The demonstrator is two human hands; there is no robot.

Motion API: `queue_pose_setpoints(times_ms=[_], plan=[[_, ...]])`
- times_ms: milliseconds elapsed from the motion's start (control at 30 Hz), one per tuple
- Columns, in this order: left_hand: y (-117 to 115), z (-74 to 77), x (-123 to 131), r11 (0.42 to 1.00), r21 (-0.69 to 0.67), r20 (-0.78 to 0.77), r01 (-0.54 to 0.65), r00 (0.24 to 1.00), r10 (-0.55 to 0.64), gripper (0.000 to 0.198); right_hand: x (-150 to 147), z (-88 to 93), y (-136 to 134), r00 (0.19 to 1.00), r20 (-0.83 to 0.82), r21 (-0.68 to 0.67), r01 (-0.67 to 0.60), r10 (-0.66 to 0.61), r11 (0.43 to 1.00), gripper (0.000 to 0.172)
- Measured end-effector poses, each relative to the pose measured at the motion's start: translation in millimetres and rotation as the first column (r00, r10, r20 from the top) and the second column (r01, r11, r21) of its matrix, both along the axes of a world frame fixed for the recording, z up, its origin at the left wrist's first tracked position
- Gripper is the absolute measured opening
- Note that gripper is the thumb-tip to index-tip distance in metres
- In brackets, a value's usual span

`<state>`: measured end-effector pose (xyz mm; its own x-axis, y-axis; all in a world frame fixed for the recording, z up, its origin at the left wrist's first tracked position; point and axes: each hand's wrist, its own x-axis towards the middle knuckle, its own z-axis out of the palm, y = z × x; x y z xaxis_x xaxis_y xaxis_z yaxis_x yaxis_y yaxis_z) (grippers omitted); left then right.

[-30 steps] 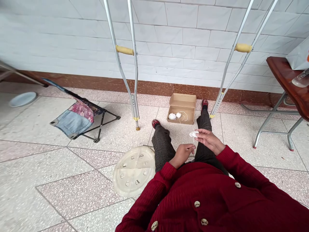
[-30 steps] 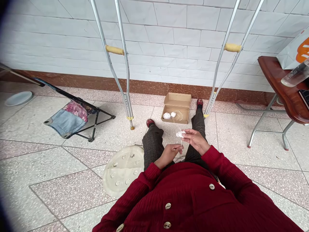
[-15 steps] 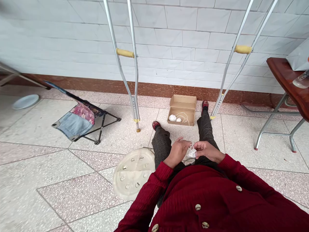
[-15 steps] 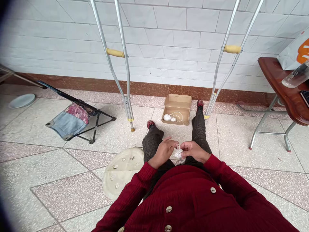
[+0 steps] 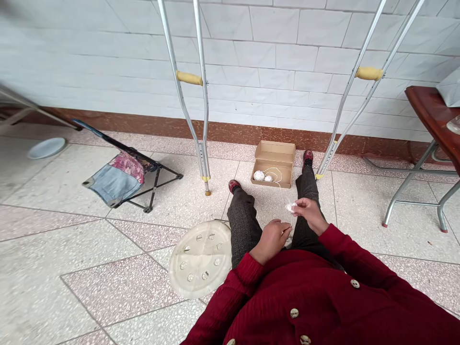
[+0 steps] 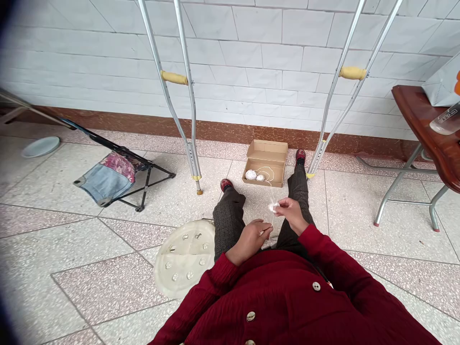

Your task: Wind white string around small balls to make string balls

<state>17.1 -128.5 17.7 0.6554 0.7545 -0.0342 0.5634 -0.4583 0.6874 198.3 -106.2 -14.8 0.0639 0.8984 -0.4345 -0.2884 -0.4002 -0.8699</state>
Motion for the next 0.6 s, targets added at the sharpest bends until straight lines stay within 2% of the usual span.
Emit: queue_pose_setpoints(times_ms=[100,167,267,333,400,467,533,600], plan=[[8.2,2.2,-5.0,0.993,0.111,-0.032,0.031,0.999,-0.027,0.026,-6.8,-10.2,-10.4,0.99,0.003,-0.019,-0.142,0.142,0.99,0.037],[15.2,4.2,-8.9,0.987,0.153,-0.052,0.049,0.998,-0.042,0.025,-5.0,-8.5,-18.1,0.958,-0.035,-0.05,-0.285,0.283,0.957,0.037],[25.1,6.2,-13.4,0.986,0.148,-0.025,0.077,0.997,-0.075,0.026,4.3,5.3,-28.0,0.88,-0.121,-0.082,-0.47,0.459,0.879,0.037],[29.8,4.4,-14.3,0.994,0.088,0.053,0.063,0.996,-0.067,0.027,10.7,18.2,-31.8,0.845,-0.181,-0.073,-0.522,0.503,0.85,0.035],[31.3,-0.6,-13.3,1.0,0.002,0.12,0.011,0.993,-0.011,0.03,14.8,29.8,-31.3,0.856,-0.246,-0.043,-0.478,0.455,0.877,0.035],[28.5,-7.1,-10.6,0.996,-0.079,0.145,-0.047,0.988,0.058,0.035,16.8,36.9,-24.3,0.908,-0.268,-0.019,-0.338,0.321,0.941,0.035],[21.7,-12.5,-6.6,0.987,-0.149,0.136,-0.054,0.988,0.074,0.038,17.4,37.4,-11.1,0.967,-0.197,0.007,-0.163,0.162,0.987,0.034],[13.3,-14.1,-2.6,0.981,-0.196,0.121,-0.002,0.992,0.026,0.039,16.9,31.1,4.2,0.993,-0.102,0.043,-0.058,0.062,0.997,0.031]])
